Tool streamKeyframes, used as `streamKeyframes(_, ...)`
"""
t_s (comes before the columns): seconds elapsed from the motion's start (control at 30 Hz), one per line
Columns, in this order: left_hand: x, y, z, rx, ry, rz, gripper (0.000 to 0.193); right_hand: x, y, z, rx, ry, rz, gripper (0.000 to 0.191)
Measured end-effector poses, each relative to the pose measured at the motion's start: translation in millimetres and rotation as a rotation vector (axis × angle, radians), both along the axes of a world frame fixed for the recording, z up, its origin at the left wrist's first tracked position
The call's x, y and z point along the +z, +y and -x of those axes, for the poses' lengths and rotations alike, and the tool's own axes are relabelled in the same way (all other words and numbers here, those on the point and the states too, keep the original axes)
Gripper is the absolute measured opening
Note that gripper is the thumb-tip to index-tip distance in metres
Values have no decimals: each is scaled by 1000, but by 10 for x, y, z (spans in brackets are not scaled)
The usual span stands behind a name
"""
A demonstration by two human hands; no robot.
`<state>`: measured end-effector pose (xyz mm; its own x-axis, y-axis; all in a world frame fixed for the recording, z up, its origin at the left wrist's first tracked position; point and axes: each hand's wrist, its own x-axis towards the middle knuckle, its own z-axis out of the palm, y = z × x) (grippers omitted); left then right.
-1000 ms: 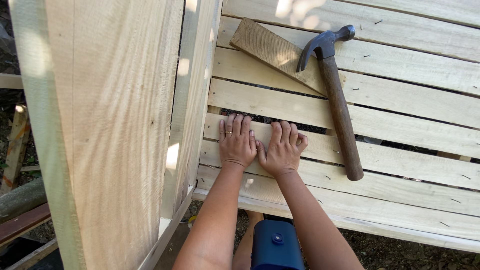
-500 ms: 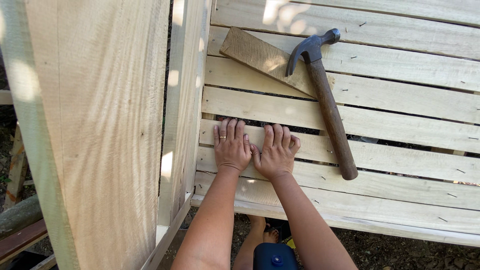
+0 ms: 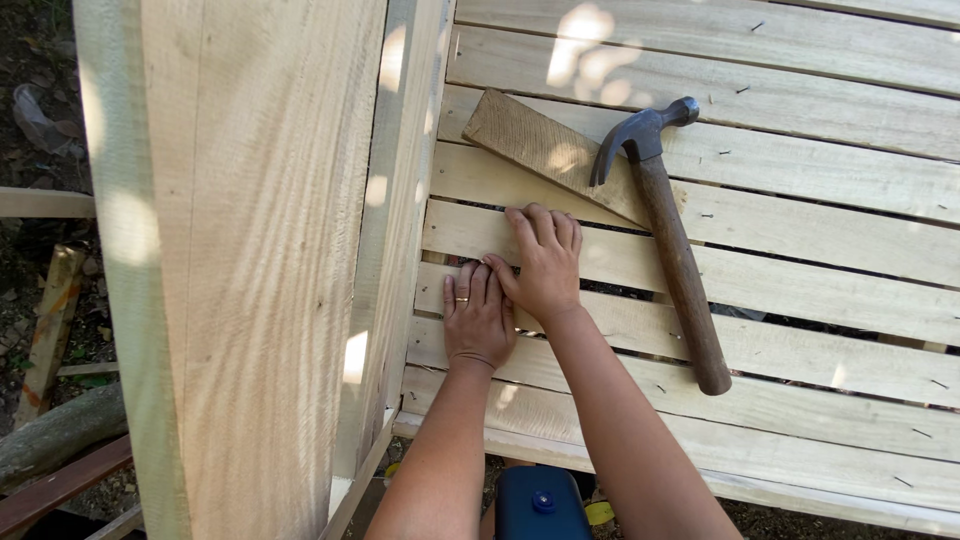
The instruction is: The person hammers nails into a slatted wooden frame outdoors, holding a small wood block against the slats and driving nails with a claw hammer. They press and align the slats by hand between hammer strikes and reposition the block and hammer across the structure.
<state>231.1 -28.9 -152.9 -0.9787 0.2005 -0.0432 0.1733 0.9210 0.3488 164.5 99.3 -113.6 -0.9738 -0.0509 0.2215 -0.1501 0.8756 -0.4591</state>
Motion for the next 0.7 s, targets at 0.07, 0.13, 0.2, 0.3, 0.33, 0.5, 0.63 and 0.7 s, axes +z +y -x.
streamKeyframes(0.07, -34, -9, -1, -1, -15, -5, 54, -1, 6, -7, 8, -21, -7, 69)
streamKeyframes(0.13, -69, -18, -2, -5, -17, -5, 54, 21, 23, -8, 13, -33, -16, 71)
streamKeyframes(0.2, -100, -26, -3, -9, -7, 3, 53, 50, 42, 32, 17, -36, -24, 75)
streamKeyframes(0.3, -130, -31, -12, -15, -7, 24, 52, 91, 54, 130, 38, -123, -36, 78)
streamKeyframes(0.33, -135, -32, -16, -18, -9, 22, 53, 105, 53, 153, 37, -133, -45, 79)
streamKeyframes(0.5, -127, -29, -30, -15, -29, 23, 52, 153, 22, 136, -4, -126, -58, 78)
streamKeyframes(0.63, -105, -20, -17, -15, -37, 26, 53, 143, 1, 99, -20, -162, -64, 76)
streamKeyframes(0.7, -96, -16, -10, -22, -70, 30, 53, 118, -3, 93, -23, -151, -68, 75)
